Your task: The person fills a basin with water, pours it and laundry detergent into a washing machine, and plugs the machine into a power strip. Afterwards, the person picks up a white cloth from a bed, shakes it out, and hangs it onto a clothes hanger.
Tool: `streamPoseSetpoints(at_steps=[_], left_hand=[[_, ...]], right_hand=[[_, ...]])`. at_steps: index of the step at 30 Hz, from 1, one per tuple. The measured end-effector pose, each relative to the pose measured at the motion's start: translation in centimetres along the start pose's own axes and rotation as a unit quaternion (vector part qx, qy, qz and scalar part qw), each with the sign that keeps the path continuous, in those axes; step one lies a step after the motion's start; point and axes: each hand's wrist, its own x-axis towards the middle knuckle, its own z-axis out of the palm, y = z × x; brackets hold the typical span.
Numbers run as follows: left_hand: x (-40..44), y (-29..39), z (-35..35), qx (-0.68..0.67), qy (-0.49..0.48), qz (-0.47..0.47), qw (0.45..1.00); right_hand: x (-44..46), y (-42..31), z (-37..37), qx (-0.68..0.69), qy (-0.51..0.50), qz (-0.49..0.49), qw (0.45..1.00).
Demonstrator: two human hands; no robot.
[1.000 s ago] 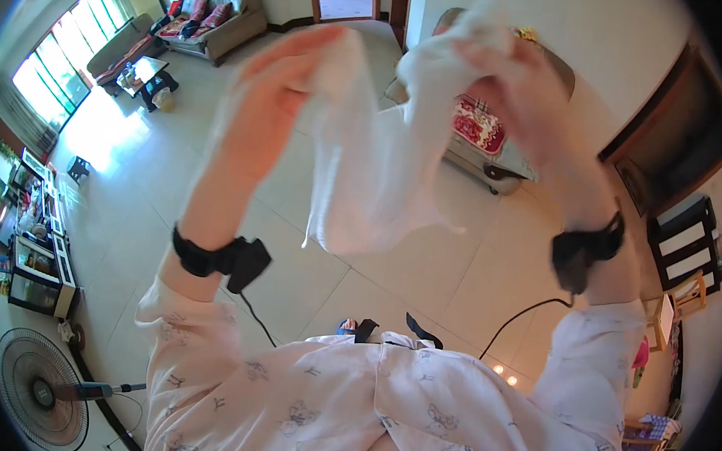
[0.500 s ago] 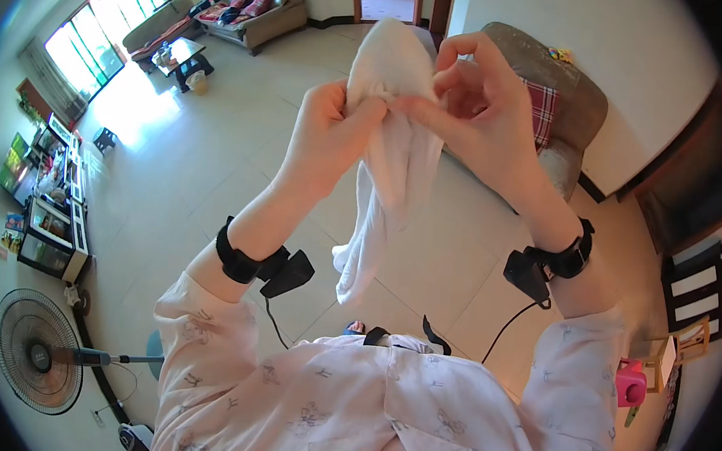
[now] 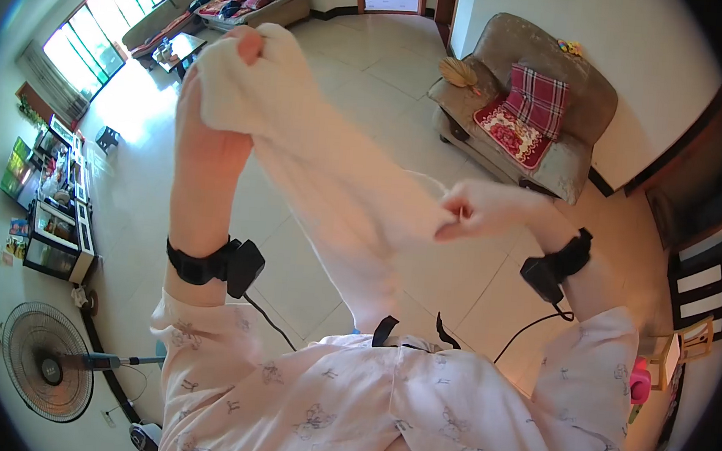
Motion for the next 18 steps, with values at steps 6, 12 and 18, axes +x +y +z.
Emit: streamPoseSetpoints(at_steps=[6,12,18], left_hand=[[0.2,1.9,0.7,-0.148,-0.168,-0.031,0.974],[-0.2,1.3,-4.1,0.151,-0.060,-0.012,0.987],[1.0,0.5,-5.8,0.228,0.027,0.048,0.972]], right_hand=[[0.0,7.9,6.7,-0.083,0.040,-0.006,0.996],[-3.2,6.8,-1.9,-0.583,0.290,0.239,0.720],[-10.7,1.8,-9.3,-0.472,0.579,0.122,0.653]])
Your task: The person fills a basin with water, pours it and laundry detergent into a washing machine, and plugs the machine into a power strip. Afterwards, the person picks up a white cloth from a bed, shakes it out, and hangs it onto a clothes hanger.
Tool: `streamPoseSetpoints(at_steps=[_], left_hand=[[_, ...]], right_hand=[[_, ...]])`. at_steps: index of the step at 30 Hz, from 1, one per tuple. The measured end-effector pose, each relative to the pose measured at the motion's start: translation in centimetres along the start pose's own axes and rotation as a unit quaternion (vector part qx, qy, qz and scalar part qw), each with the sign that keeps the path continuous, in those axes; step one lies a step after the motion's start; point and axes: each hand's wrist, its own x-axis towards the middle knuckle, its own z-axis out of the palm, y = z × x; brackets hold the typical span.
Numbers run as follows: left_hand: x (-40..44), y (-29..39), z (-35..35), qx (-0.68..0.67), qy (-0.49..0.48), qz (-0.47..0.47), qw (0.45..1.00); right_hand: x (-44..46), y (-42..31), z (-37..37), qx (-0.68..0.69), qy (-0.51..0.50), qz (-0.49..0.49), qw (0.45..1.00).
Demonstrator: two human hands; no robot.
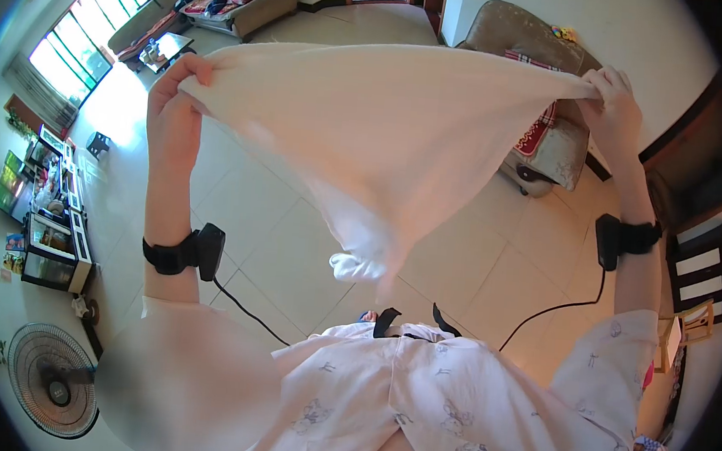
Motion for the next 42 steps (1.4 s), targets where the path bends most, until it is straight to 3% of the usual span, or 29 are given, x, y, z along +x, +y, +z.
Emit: streamPoseSetpoints(at_steps=[4,6,7,9,10,12,13,15,17,19,20,21,22,23,25,27,28,29,30,32,33,36,38,39,40,42], left_hand=[[1.2,-0.1,0.0,0.025,-0.002,0.001,1.000],[1.4,-0.6,0.0,0.044,-0.025,0.005,0.999],[1.6,-0.9,-0.4,0.071,-0.039,-0.003,0.997],[2.1,-1.7,-1.2,0.097,-0.056,-0.007,0.994],[2.1,-2.2,-1.7,0.124,-0.077,-0.015,0.989],[1.7,-2.8,-3.1,0.151,-0.097,-0.017,0.984],[1.2,-3.2,-3.7,0.149,-0.124,-0.034,0.980],[0.6,-2.8,-5.9,0.150,-0.148,-0.040,0.977],[-0.6,-1.8,-8.2,-0.095,-0.169,-0.098,0.976],[-1.8,-0.7,-10.0,-0.329,-0.204,-0.079,0.919],[-3.3,-0.1,-11.1,-0.244,-0.053,-0.055,0.967],[-4.6,-0.2,-11.9,-0.177,0.053,-0.029,0.982],[-5.5,-1.3,-11.8,-0.109,0.134,-0.015,0.985],[-7.0,-3.0,-11.0,-0.057,0.154,-0.040,0.986],[-9.6,-7.1,-8.6,0.015,0.116,-0.111,0.987],[-11.1,-11.3,-5.7,0.048,0.038,-0.173,0.983],[-11.1,-13.2,-4.5,0.053,0.009,-0.191,0.980],[-11.0,-14.7,-3.8,0.056,-0.007,-0.200,0.978],[-10.6,-16.2,-3.4,0.057,-0.014,-0.208,0.976],[-9.1,-18.4,-4.1,0.059,-0.009,-0.218,0.974],[-8.2,-19.3,-4.8,0.066,0.003,-0.224,0.972],[-4.8,-20.6,-8.0,0.092,0.063,-0.236,0.965],[-2.6,-21.1,-10.7,0.103,0.119,-0.246,0.956],[-1.6,-21.2,-12.2,0.108,0.150,-0.249,0.951],[-0.6,-21.4,-13.8,0.113,0.181,-0.250,0.944],[0.9,-22.0,-17.2,0.120,0.242,-0.252,0.929]], right_hand=[[-0.4,0.9,-1.3,0.006,0.048,-0.040,0.998],[-0.2,3.3,-1.8,0.109,-0.087,0.122,0.983],[0.3,4.1,-2.2,0.106,-0.087,0.123,0.983],[1.3,5.0,-2.7,0.353,-0.213,0.247,0.877],[1.5,4.5,-2.8,0.351,-0.209,0.248,0.878],[2.2,3.1,-3.3,0.502,-0.158,0.289,0.800],[2.4,2.9,-3.4,0.502,-0.152,0.285,0.802],[4.0,1.7,-3.4,0.629,-0.137,0.251,0.723],[6.3,0.0,-3.2,0.661,-0.104,0.222,0.709],[9.1,0.1,-2.0,0.721,-0.072,0.149,0.673],[11.4,0.2,-1.6,0.723,-0.068,0.144,0.672],[13.9,-0.7,-1.5,0.739,-0.085,0.028,0.667],[16.0,-2.4,-0.9,0.746,-0.094,-0.033,0.659],[18.1,-4.7,-0.5,0.751,-0.104,-0.094,0.645],[22.0,-10.7,0.8,0.684,0.024,-0.053,0.727],[25.7,-14.5,5.7,0.737,-0.052,-0.078,0.670],[27.7,-14.3,11.1,0.663,-0.078,-0.064,0.742],[28.9,-17.2,14.8,0.646,-0.110,0.041,0.754],[29.5,-19.4,19.6,0.568,-0.102,-0.023,0.816],[28.1,-23.8,26.3,0.568,-0.309,0.017,0.762],[26.8,-24.7,35.1,0.648,-0.377,-0.001,0.661],[20.7,-26.8,47.3,0.657,-0.486,-0.001,0.577],[16.4,-28.8,51.6,0.688,-0.492,0.102,0.524],[12.7,-29.7,56.9,0.727,-0.478,0.053,0.490],[11.3,-31.6,57.1,0.682,-0.554,0.035,0.476],[11.7,-36.2,54.7,0.645,-0.734,0.068,0.201]])
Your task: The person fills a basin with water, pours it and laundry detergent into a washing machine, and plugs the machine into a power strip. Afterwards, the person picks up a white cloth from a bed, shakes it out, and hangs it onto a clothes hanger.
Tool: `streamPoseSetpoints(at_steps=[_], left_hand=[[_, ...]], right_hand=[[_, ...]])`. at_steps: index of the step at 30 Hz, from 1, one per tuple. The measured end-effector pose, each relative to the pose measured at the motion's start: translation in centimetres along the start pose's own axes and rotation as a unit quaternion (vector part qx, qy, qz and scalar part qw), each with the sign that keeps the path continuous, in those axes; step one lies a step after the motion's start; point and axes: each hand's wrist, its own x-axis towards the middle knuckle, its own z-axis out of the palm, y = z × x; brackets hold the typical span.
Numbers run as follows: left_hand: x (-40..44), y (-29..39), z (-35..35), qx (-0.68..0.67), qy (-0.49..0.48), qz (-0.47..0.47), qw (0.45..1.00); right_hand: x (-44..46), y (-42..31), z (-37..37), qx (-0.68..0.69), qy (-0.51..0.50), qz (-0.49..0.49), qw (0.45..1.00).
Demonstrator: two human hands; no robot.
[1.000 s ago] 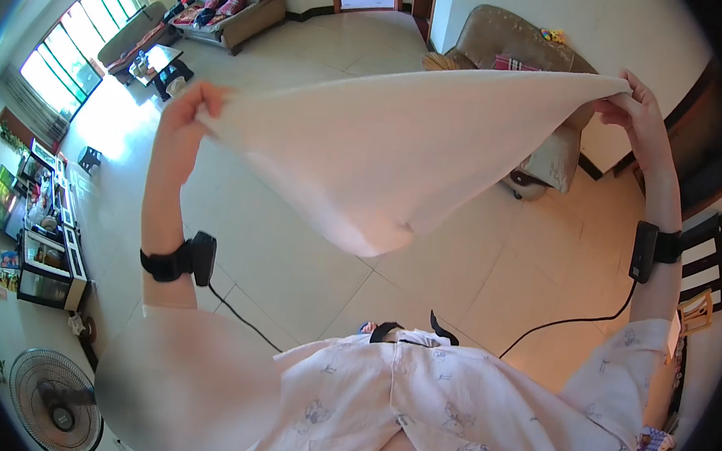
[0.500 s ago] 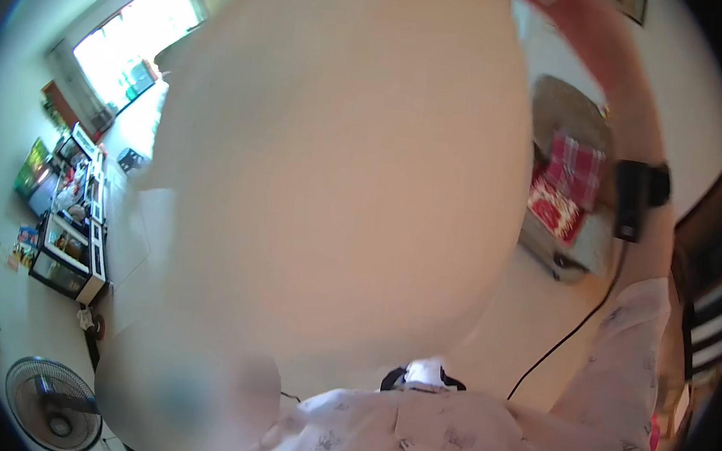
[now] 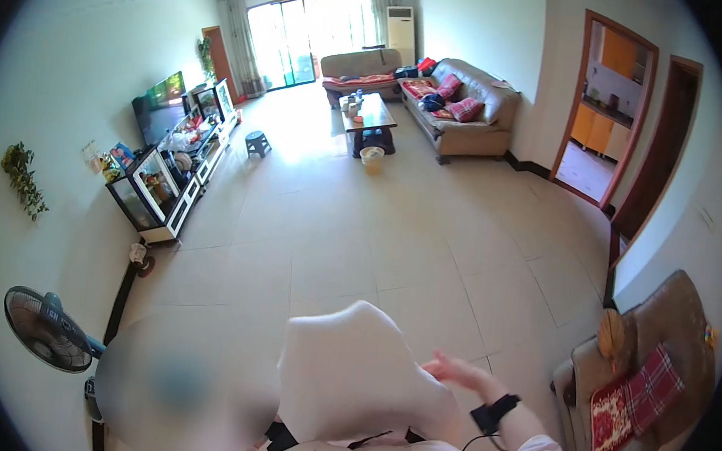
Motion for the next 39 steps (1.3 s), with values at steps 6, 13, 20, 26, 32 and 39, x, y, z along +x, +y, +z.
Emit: streamPoseSetpoints(at_steps=[6,13,20,26,32,39], left_hand=[[7.7,-2.4,-7.3,-0.030,0.179,-0.003,0.983],[22.7,-4.8,-15.7,-0.012,0.197,0.024,0.980],[37.8,-3.0,-18.6,0.149,0.039,0.086,0.984],[48.9,-12.8,-33.0,-0.036,0.259,0.053,0.964],[67.8,-6.4,-38.9,0.044,0.258,0.035,0.964],[85.6,-4.6,-53.2,0.070,0.324,0.045,0.942]], right_hand=[[10.4,-9.0,-1.3,0.064,-0.117,-0.037,0.990],[21.6,-29.2,-1.7,0.081,-0.042,-0.077,0.993],[36.1,-43.8,-5.5,0.158,0.045,-0.080,0.983],[50.4,-53.0,-12.5,0.060,0.025,-0.133,0.989],[68.8,-65.1,-15.1,0.136,0.008,-0.141,0.981],[89.6,-76.2,-21.9,0.162,-0.040,-0.117,0.979]])
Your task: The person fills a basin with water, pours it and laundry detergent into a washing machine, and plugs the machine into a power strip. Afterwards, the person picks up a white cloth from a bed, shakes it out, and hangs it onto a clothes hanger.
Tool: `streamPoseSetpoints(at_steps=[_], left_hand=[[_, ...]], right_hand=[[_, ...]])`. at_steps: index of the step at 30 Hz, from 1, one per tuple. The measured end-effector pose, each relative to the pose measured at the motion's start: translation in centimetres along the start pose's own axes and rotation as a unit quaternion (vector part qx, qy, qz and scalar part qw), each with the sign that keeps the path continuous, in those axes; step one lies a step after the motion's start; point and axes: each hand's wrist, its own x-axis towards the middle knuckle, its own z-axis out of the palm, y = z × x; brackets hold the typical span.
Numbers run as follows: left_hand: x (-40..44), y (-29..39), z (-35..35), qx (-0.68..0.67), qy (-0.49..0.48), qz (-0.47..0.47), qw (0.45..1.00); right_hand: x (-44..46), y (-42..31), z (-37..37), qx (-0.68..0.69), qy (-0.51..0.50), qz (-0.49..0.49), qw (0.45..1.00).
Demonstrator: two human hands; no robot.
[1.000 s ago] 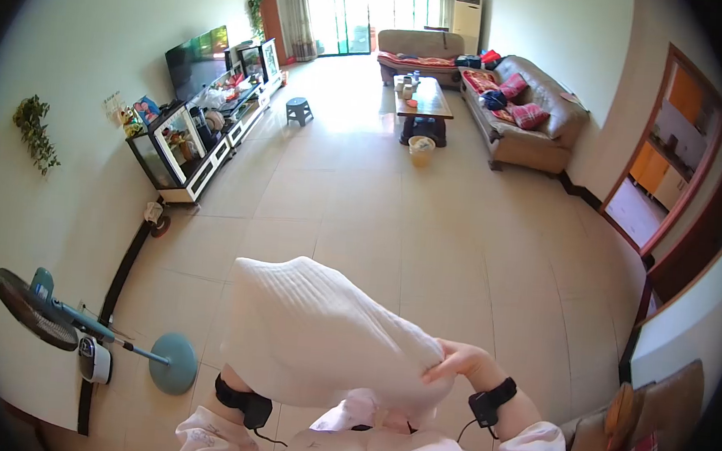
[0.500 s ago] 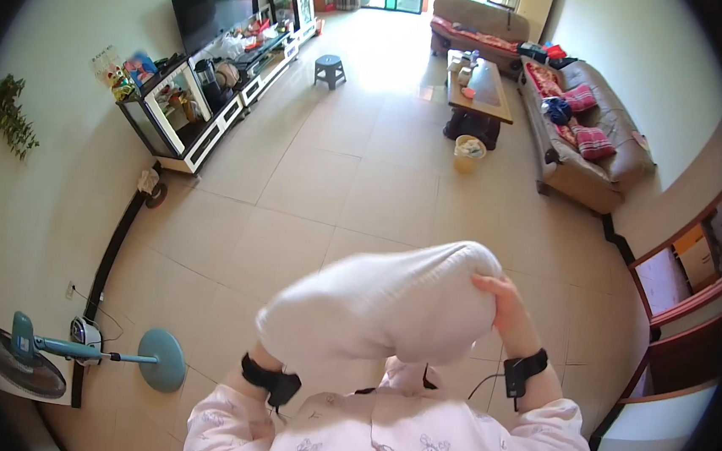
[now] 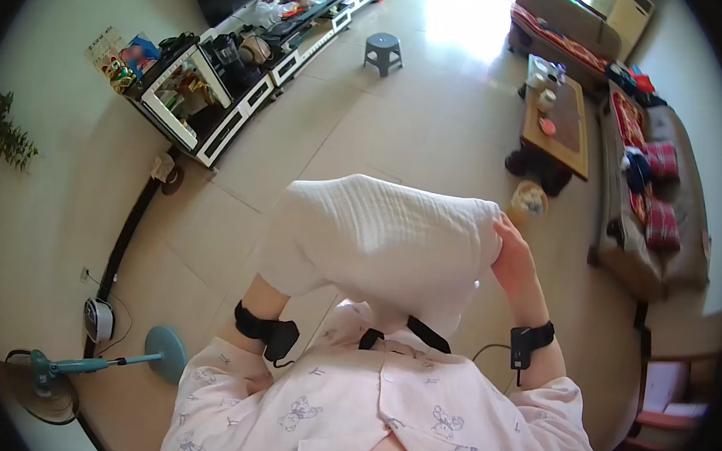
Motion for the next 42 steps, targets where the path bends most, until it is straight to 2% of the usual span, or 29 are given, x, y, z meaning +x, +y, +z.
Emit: streamPoseSetpoints(at_steps=[3,6,7,9,12,15,16,18,19,24,28,31,36,39,41,42], left_hand=[[8.8,-3.0,0.5,0.037,-0.004,0.004,0.999],[19.1,-4.8,2.7,0.161,-0.085,0.020,0.983],[22.7,-4.6,3.6,0.240,-0.131,0.013,0.962],[29.0,-3.8,5.7,0.351,-0.222,-0.020,0.910],[39.5,-2.1,8.3,0.272,-0.185,0.165,0.930],[49.2,-7.0,7.6,0.140,-0.163,0.086,0.973],[52.6,-8.8,7.5,0.095,-0.151,0.053,0.983],[59.5,-11.6,8.3,0.037,-0.136,0.012,0.990],[62.8,-12.8,9.4,0.026,-0.135,0.002,0.991],[78.9,-14.8,15.3,0.008,-0.113,-0.015,0.993],[91.2,-14.3,17.8,0.005,-0.072,-0.029,0.997],[99.2,-16.6,19.2,-0.008,-0.025,-0.042,0.999],[114.8,-21.8,22.3,-0.032,0.020,-0.039,0.999],[126.9,-23.7,24.6,-0.036,0.014,-0.017,0.999],[134.2,-24.2,26.1,-0.040,0.013,-0.013,0.999],[137.2,-24.2,26.8,-0.038,0.014,-0.017,0.999]], right_hand=[[9.1,-3.4,-1.4,-0.048,-0.022,-0.039,0.998],[17.2,-7.0,-1.0,-0.040,-0.014,-0.079,0.996],[20.4,-9.1,-0.4,-0.040,-0.009,-0.100,0.994],[24.6,-12.5,-0.1,-0.039,0.006,-0.080,0.996],[31.4,-17.5,-2.1,-0.052,0.003,-0.090,0.995],[38.3,-20.5,-4.7,-0.045,0.021,-0.112,0.992],[40.8,-21.1,-5.8,-0.088,0.038,-0.125,0.987],[46.3,-23.0,-8.6,-0.121,0.064,-0.153,0.979],[49.1,-24.2,-10.2,-0.141,0.078,-0.137,0.977],[64.5,-31.3,-16.3,-0.155,0.101,-0.098,0.978],[77.3,-37.7,-17.3,-0.177,0.063,-0.135,0.973],[86.2,-43.1,-17.7,-0.141,0.089,-0.100,0.981],[103.3,-49.6,-20.2,-0.130,0.032,-0.099,0.986],[112.9,-54.3,-19.7,-0.185,-0.013,-0.098,0.978],[118.6,-57.1,-20.3,-0.281,-0.041,-0.101,0.953],[121.1,-58.9,-20.4,-0.264,-0.020,-0.056,0.963]])
